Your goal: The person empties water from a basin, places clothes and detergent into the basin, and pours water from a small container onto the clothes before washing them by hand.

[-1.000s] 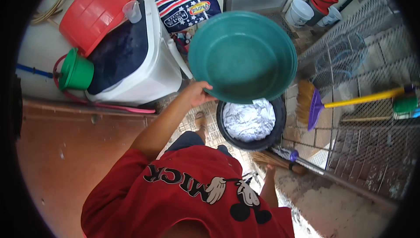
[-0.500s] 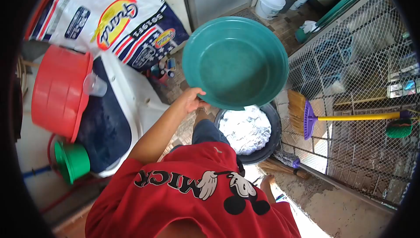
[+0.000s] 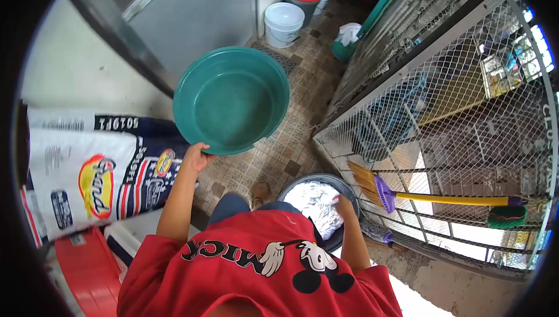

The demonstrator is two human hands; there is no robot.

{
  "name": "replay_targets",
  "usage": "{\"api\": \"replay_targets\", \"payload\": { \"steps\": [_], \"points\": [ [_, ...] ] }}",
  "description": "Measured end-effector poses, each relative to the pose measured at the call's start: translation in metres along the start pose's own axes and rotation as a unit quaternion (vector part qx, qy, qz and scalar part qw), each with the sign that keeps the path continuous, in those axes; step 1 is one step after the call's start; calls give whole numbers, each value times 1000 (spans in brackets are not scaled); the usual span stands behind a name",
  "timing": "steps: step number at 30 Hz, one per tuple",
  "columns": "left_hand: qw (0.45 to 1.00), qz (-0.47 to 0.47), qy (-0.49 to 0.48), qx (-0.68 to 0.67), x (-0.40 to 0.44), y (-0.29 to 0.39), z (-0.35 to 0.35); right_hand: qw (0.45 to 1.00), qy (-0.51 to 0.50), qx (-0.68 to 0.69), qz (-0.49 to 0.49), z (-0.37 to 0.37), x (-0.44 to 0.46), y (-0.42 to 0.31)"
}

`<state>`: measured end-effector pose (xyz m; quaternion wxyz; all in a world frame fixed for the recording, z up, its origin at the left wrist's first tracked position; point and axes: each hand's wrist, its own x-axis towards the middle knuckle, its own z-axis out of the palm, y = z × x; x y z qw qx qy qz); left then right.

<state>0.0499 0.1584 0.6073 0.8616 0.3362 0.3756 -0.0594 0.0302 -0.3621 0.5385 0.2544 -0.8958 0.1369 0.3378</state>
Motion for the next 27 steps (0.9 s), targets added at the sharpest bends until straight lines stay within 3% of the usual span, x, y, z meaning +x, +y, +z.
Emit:
{"api": "replay_targets", "payload": {
  "steps": [2, 3, 4, 6, 10, 11, 12, 14, 18, 25, 27],
  "points": [
    [1000, -7, 10, 28, 24, 21, 12, 984, -68, -128, -102, -52, 10, -100],
    [999, -5, 11, 38, 36, 31, 18, 972, -51, -153, -170, -75, 13, -152],
    [999, -4, 13, 47, 47, 40, 25, 973, -27, -145, -177, -97, 13, -208],
    [997, -13, 15, 68, 69, 59, 41, 909, 106, -152, -374, -137, -8, -313],
    [997, -38, 5, 68, 131, 90, 66, 763, 155, -186, -599, -218, -92, -482],
    [997, -36, -9, 71, 152, 95, 70, 743, 133, -255, -605, -237, -118, -513],
    [997, -33, -23, 68, 170, 103, 81, 725, 124, -236, -636, -250, -136, -539],
    [997, -45, -19, 61, 189, 120, 108, 702, 18, -400, -589, -274, -157, -591],
    [995, -75, -3, 66, 221, 155, 154, 705, -7, -394, -589, -295, -111, -638],
    [987, -101, -54, 116, 312, 175, 207, 716, -56, -379, -583, -320, -34, -684],
    [986, -114, -52, 109, 314, 184, 252, 718, -74, -373, -583, -330, -5, -691]
  ]
}}
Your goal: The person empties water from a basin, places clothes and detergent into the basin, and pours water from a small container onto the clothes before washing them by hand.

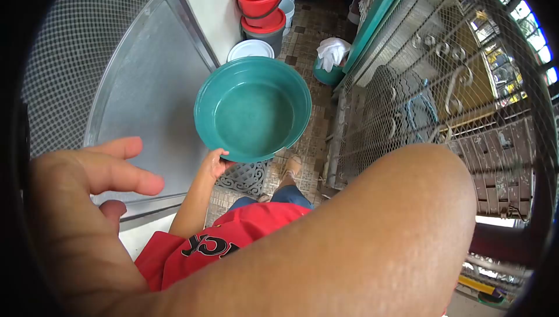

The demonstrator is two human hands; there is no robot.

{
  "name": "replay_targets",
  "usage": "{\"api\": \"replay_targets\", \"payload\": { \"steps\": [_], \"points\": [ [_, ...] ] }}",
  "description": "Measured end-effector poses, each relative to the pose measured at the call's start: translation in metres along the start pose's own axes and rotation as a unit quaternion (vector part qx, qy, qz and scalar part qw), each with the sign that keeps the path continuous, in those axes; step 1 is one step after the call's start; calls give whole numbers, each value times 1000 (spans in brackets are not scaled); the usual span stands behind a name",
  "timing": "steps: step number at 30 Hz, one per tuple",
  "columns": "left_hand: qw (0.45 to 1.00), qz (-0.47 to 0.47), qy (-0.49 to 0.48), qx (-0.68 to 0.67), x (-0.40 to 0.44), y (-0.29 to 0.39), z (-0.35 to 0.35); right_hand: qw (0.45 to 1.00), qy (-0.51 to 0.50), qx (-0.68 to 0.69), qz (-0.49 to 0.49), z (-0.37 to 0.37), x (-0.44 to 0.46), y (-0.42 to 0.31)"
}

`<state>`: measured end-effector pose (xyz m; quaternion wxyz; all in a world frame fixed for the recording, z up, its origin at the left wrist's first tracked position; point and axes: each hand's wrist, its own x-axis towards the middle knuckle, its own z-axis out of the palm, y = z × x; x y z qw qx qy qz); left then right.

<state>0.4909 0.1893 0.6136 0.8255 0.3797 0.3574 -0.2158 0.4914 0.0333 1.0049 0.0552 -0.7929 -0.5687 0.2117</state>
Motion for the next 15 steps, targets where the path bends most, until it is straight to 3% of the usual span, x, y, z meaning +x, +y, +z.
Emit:
{"api": "replay_targets", "payload": {
  "steps": [7, 9, 12, 13, 15],
  "points": [
    [999, 25, -33, 11, 72, 46, 87, 999, -17, 30, -22, -24, 15, 118],
    [1000, -19, 16, 17, 95, 61, 107, 998, -32, 42, -19, -29, 17, 153],
    [999, 32, -38, 20, 131, 76, 127, 997, -43, 64, 4, -39, 16, 208],
    [992, 67, -53, 93, 148, 80, 134, 996, -50, 73, 10, -36, 22, 220],
    [957, 141, -82, 239, 184, 93, 142, 992, 61, 81, 80, 13, 52, 277]
  ]
}}
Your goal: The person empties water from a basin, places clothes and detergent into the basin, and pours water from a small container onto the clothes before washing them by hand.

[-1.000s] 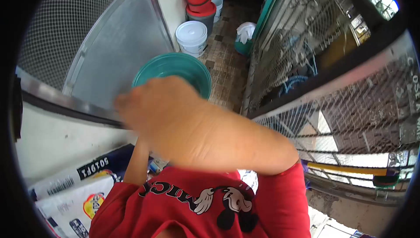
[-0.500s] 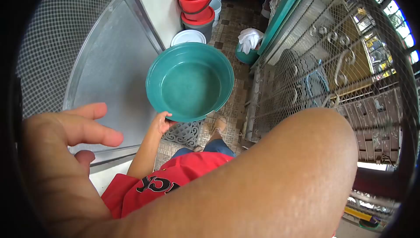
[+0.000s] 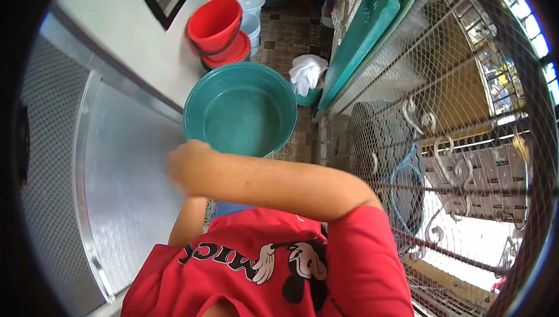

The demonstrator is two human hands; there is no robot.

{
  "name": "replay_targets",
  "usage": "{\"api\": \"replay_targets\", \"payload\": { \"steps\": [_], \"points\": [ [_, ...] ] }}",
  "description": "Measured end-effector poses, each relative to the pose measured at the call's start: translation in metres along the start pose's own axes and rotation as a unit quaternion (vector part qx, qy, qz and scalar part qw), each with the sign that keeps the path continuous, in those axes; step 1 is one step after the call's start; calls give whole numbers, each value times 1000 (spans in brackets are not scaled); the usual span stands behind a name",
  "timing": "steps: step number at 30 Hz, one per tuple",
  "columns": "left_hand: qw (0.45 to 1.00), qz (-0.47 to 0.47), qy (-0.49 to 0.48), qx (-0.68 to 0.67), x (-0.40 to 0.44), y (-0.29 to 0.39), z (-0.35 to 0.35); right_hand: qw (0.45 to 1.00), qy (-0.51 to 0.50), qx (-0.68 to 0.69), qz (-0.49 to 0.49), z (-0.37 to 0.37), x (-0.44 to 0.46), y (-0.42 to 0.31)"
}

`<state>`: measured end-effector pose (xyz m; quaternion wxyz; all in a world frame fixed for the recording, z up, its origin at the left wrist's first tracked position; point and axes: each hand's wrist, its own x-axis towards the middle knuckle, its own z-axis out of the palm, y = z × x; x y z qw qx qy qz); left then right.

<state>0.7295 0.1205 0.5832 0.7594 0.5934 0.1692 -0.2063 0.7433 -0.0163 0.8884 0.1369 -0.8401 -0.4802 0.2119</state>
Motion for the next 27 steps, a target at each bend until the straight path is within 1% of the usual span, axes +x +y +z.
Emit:
{"api": "replay_targets", "payload": {
  "steps": [1, 3, 4, 5, 6, 7, 8, 9, 10, 11, 13, 14, 16, 17, 18, 19, 20, 22, 23, 24, 25, 26, 27],
  "points": [
    [996, 37, -16, 75, 18, 1, -4, 997, -40, -25, 56, 9, 12, 23],
    [969, 108, -49, 215, 49, 3, -7, 993, -23, 19, 115, 40, 30, 79],
    [970, 101, -55, 214, 53, 17, -1, 991, -20, 35, 126, 43, 32, 101],
    [998, -16, 8, 59, 49, 46, 10, 989, -15, 52, 138, 45, 30, 122],
    [984, -128, 71, -99, 57, 68, 18, 985, 10, 87, 151, 46, 27, 144],
    [976, -155, 9, -156, 94, 42, -8, 979, 29, 121, 161, 51, 20, 166],
    [974, -161, 10, -161, 104, 47, -3, 964, 77, 185, 177, 61, 11, 190],
    [977, -186, 37, -101, 119, 60, 1, 941, 129, 247, 193, 67, 7, 213],
    [975, -207, 63, -39, 135, 75, 4, 923, 219, 241, 203, 74, 1, 229],
    [975, -211, 63, -39, 150, 89, 6, 898, 307, 235, 211, 77, -8, 240],
    [979, -199, 24, 38, 175, 112, 13, 833, 367, 273, 311, 73, -24, 253],
    [979, -200, 25, 39, 190, 123, 18, 833, 367, 274, 311, 79, -32, 260],
    [979, -193, 22, 60, 217, 146, 37, 715, 452, 329, 419, 100, -44, 277],
    [984, -156, 43, 67, 223, 166, 57, 719, 455, 325, 413, 101, -44, 286],
    [986, -150, 45, 64, 244, 175, 62, 664, 465, 371, 452, 103, -44, 295],
    [987, -144, 23, 70, 263, 180, 69, 605, 467, 417, 491, 110, -49, 300],
    [988, -139, 1, 74, 278, 181, 76, 610, 461, 416, 492, 124, -55, 305],
    [990, -118, 5, 78, 309, 202, 96, 678, 446, 351, 468, 146, -54, 342],
    [991, -93, 22, 94, 323, 202, 105, 693, 426, 348, 466, 153, -53, 355],
    [990, -75, 37, 109, 337, 197, 109, 689, 421, 352, 473, 156, -50, 360],
    [991, -84, 32, 96, 356, 196, 110, 676, 419, 380, 472, 157, -48, 367],
    [991, -89, 27, 92, 367, 203, 119, 665, 418, 404, 469, 154, -47, 379],
    [994, -71, 32, 79, 375, 214, 127, 664, 415, 401, 475, 151, -47, 391]
  ]
}}
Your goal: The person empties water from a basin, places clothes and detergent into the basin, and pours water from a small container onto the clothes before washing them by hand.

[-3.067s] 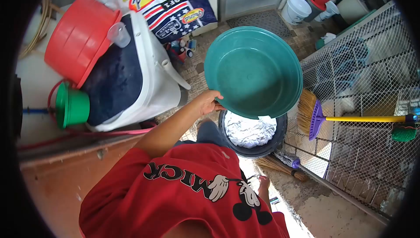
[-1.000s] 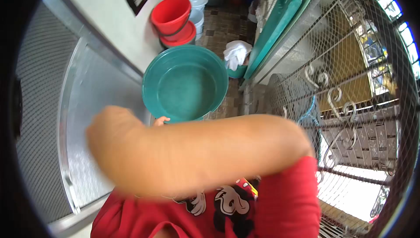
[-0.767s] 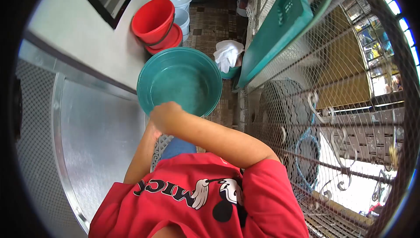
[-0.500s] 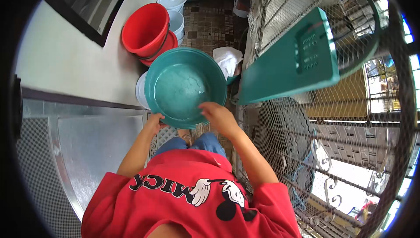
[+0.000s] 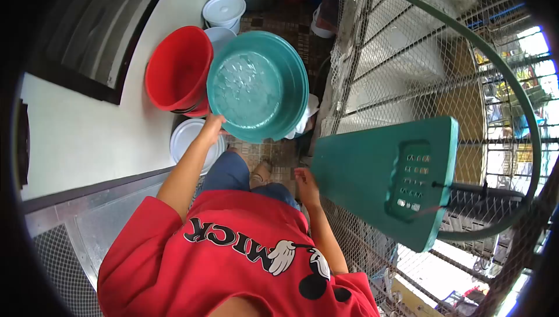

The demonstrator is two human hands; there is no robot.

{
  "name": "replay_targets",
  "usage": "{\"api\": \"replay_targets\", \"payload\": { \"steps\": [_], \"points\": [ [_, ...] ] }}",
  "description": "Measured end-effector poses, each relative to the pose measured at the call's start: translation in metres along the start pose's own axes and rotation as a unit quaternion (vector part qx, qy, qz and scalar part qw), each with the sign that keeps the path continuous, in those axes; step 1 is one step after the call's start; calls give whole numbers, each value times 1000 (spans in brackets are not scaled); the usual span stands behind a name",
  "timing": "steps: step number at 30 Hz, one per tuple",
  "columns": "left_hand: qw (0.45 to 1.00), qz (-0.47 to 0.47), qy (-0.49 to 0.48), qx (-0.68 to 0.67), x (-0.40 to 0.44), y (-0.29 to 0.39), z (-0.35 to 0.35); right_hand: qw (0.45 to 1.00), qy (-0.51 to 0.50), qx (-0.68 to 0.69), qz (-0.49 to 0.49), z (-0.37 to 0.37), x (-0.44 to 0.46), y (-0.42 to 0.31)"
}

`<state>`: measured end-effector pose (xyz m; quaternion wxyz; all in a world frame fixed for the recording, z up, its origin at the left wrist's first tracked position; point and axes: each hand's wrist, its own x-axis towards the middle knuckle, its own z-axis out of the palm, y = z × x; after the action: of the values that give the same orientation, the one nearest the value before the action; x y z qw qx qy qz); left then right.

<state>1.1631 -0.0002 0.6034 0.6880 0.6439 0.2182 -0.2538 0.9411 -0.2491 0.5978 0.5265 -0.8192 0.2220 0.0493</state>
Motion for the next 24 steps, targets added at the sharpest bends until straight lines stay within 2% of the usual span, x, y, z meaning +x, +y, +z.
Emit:
{"api": "replay_targets", "payload": {
  "steps": [2, 3, 5, 7, 12, 17, 20, 22, 23, 24],
  "points": [
    [1000, 8, 4, -9, 12, 25, 8, 993, -63, 85, 56, 0, 17, 1],
    [1000, 16, 10, -3, 22, 35, 10, 992, -59, 86, 65, -1, 25, -5],
    [1000, 16, 3, 16, 45, 53, 20, 973, -83, 113, 185, -2, 45, -16],
    [994, 76, 72, 30, 73, 67, 30, 961, -64, 164, 215, 4, 70, -13],
    [986, 117, 99, 69, 158, 76, 35, 927, 2, 249, 281, 12, 123, -16],
    [988, 86, 96, 86, 210, 61, 49, 908, 38, 210, 360, 25, 183, 15],
    [988, 120, 89, 43, 227, 37, 56, 879, 81, 236, 406, 38, 221, 43],
    [995, 37, 88, -3, 223, 40, 68, 880, 80, 228, 408, 45, 254, 73],
    [996, 28, 86, 5, 239, 16, 63, 883, 79, 218, 407, 50, 264, 91],
    [994, 67, 82, 0, 263, -15, 49, 878, 67, 219, 419, 52, 278, 111]
  ]
}}
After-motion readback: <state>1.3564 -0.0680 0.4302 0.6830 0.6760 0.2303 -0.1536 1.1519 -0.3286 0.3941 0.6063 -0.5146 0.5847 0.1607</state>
